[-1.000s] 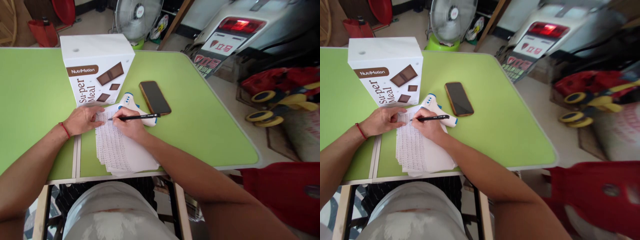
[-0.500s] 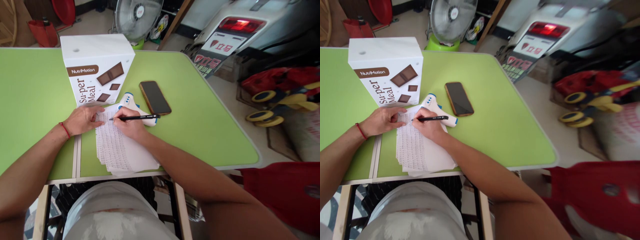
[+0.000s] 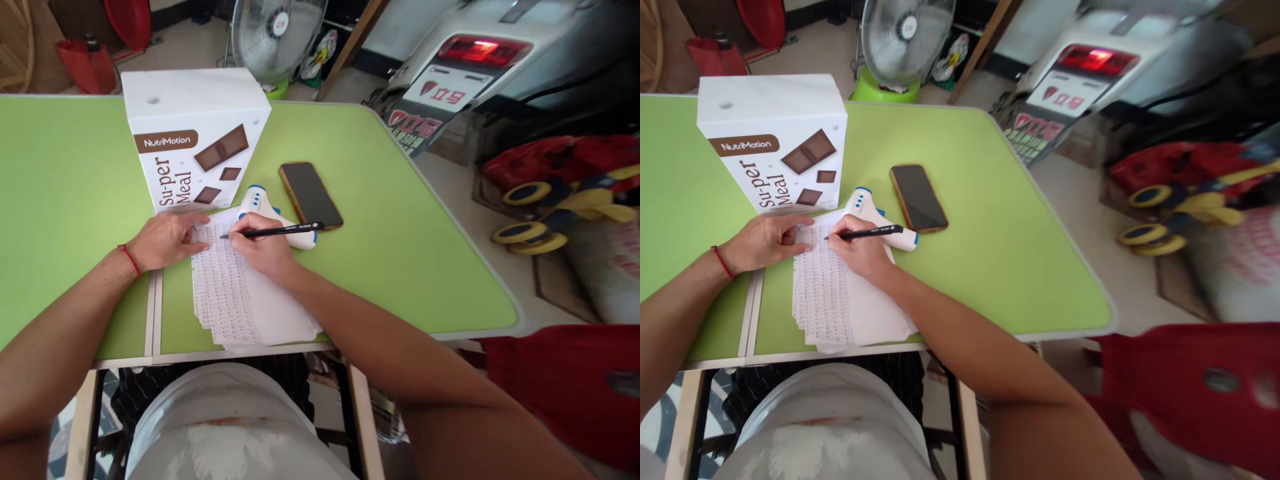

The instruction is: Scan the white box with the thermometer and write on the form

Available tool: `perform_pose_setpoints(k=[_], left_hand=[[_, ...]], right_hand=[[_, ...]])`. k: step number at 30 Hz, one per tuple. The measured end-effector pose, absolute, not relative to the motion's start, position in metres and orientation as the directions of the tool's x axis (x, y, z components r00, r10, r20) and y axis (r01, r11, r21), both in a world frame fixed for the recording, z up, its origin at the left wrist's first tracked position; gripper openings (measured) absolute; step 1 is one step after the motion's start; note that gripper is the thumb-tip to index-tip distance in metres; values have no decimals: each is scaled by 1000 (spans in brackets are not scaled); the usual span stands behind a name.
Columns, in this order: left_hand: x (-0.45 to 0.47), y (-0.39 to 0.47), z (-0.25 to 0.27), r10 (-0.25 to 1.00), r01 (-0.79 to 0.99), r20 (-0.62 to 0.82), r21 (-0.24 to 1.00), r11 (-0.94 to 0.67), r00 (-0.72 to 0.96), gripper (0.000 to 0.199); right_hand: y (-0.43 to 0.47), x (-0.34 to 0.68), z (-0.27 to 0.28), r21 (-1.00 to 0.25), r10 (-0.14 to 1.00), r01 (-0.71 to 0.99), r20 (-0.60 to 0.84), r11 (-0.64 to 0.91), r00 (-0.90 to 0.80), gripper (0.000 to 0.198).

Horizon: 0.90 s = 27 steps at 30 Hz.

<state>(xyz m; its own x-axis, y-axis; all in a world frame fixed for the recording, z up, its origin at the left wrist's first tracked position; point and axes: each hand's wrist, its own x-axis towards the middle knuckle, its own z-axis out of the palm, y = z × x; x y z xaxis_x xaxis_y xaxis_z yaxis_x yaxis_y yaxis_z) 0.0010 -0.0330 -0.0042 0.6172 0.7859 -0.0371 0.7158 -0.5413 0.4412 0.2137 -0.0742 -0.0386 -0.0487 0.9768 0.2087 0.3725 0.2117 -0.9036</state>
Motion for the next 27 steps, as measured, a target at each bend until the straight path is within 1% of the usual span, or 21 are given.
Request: perform_pose_setpoints(k=[4, 8, 13, 17, 21, 27], left_hand=[[2, -34, -1, 797, 739, -78, 439, -512, 599, 52], [2, -33, -2, 802, 737, -75, 450, -503, 593, 52], [2, -33, -1, 802, 742, -88, 449, -498, 591, 52], [1, -33, -1, 801, 737, -79, 453, -502, 594, 51], [2, -34, 0, 797, 735, -78, 450, -508, 599, 52], [3, -34, -1, 803, 738, -79, 456, -497, 590, 52]], right_hand=[[-74, 213, -37, -897, 977, 387, 209, 212, -51, 12], [-73, 214, -38, -911, 976, 353, 215, 213, -36, 10], [-74, 213, -39, -907, 976, 362, 208, 216, -61, 11], [-75, 213, -40, -915, 974, 337, 222, 223, -43, 11], [-76, 213, -41, -916, 969, 316, 235, 247, -77, 9], [-75, 213, -41, -896, 965, 358, 234, 262, -121, 7]])
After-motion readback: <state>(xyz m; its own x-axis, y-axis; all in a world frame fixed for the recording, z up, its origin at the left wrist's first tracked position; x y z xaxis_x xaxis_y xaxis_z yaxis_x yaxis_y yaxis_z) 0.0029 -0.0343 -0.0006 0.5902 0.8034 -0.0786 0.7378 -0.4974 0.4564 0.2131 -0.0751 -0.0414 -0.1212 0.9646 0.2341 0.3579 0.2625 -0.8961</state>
